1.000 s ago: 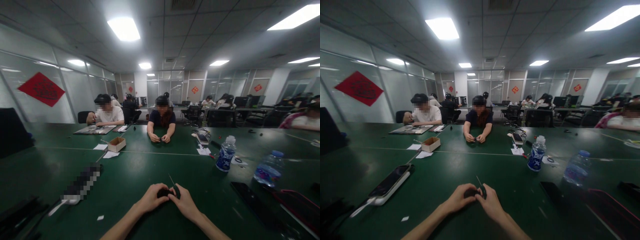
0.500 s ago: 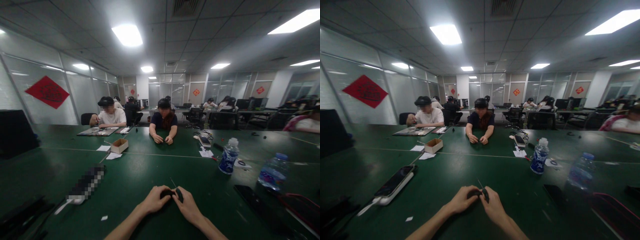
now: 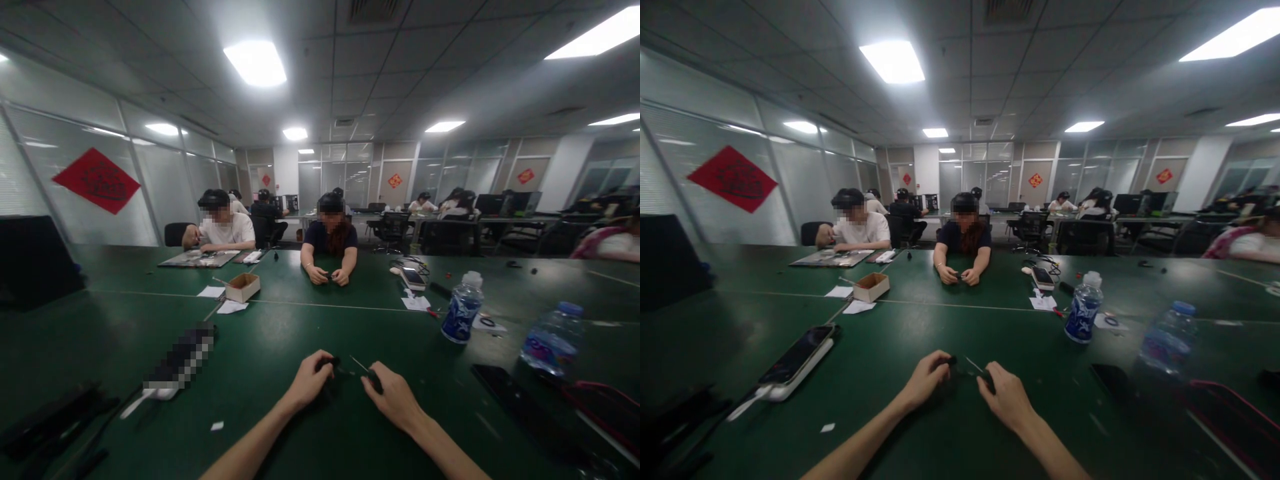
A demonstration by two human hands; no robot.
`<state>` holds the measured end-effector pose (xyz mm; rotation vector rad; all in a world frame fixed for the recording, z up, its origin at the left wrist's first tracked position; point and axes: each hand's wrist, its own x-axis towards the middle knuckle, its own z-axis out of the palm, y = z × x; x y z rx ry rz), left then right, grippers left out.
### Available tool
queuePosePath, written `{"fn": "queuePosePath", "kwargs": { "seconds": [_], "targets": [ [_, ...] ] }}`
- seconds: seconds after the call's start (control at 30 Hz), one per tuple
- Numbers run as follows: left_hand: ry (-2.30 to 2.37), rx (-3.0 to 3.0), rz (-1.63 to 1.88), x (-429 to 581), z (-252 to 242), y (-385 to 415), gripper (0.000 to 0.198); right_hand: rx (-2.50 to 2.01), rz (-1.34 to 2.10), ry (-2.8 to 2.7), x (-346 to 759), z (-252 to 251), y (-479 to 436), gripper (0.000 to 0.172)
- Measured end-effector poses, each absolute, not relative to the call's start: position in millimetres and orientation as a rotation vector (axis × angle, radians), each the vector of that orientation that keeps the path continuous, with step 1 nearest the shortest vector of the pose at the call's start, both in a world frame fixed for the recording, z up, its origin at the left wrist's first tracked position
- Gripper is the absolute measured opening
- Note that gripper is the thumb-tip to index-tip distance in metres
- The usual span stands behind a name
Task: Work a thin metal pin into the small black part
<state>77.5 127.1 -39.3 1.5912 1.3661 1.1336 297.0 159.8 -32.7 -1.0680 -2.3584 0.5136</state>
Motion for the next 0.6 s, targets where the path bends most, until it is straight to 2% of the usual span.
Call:
{"fn": "queuePosePath", "kwargs": {
  "seconds": [0.23,0.6],
  "targets": [
    [1.241,1.292,1.298,72.6,-46.2,134.9,0.023,-1.106,0.503,-2.496,295.5,-38.4,154.9,0.031],
    [1.282,1.306,1.239,71.7,-42.5,133.1,0.038,-1.054,0.422,-2.447,297.2,-41.5,156.1,0.032]
  ]
}}
